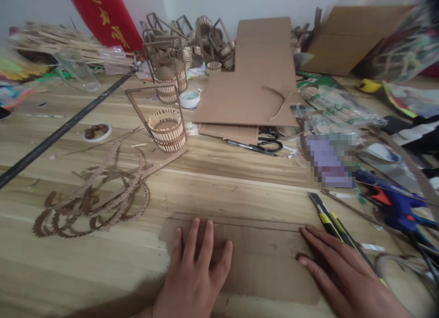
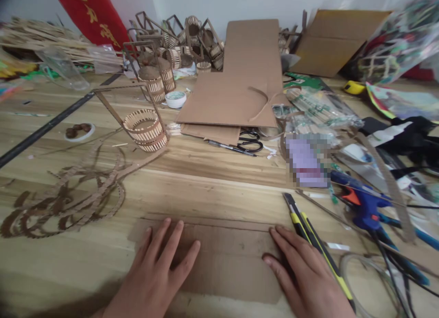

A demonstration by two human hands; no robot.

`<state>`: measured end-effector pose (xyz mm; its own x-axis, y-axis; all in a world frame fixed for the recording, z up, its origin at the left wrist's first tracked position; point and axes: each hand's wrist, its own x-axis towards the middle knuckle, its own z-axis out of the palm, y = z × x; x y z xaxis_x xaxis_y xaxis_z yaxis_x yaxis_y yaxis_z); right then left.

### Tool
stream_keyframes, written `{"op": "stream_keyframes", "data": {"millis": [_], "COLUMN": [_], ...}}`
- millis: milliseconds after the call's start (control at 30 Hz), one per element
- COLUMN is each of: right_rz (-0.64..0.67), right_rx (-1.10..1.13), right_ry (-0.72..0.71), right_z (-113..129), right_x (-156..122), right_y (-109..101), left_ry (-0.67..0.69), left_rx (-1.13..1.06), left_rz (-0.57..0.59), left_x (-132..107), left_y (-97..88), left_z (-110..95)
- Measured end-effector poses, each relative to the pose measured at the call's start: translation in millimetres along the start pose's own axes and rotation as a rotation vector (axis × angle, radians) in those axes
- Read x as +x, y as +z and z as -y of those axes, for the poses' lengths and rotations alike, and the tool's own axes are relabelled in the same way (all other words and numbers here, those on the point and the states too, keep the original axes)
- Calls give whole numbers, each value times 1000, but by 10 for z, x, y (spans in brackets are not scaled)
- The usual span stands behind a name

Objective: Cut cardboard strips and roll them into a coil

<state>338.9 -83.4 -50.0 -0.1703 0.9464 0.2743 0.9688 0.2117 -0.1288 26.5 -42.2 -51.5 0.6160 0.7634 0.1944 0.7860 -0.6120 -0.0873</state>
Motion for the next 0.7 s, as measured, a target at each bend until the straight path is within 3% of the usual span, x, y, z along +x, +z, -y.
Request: {"op": "stream_keyframes", "data": {"millis": [300, 433, 567, 700], "right_rz": [-33, -40, -26, -5], "right_rx": [20, 19, 32, 87], "right_ry": [174, 175, 148, 215], "right_z": [82, 89, 30, -110], "right_x": [-28, -27, -58, -163], "right_y": [20, 16, 46, 152], "left_ry": [21, 21, 4, 5], "left_rx": [-20, -24, -6, 21], "left_rz": [20, 26, 19, 0], "left_x": [-15, -14, -11, -1], "left_y": [-28, -33, -29, -25], "left_z": [36, 23, -8, -4]}}
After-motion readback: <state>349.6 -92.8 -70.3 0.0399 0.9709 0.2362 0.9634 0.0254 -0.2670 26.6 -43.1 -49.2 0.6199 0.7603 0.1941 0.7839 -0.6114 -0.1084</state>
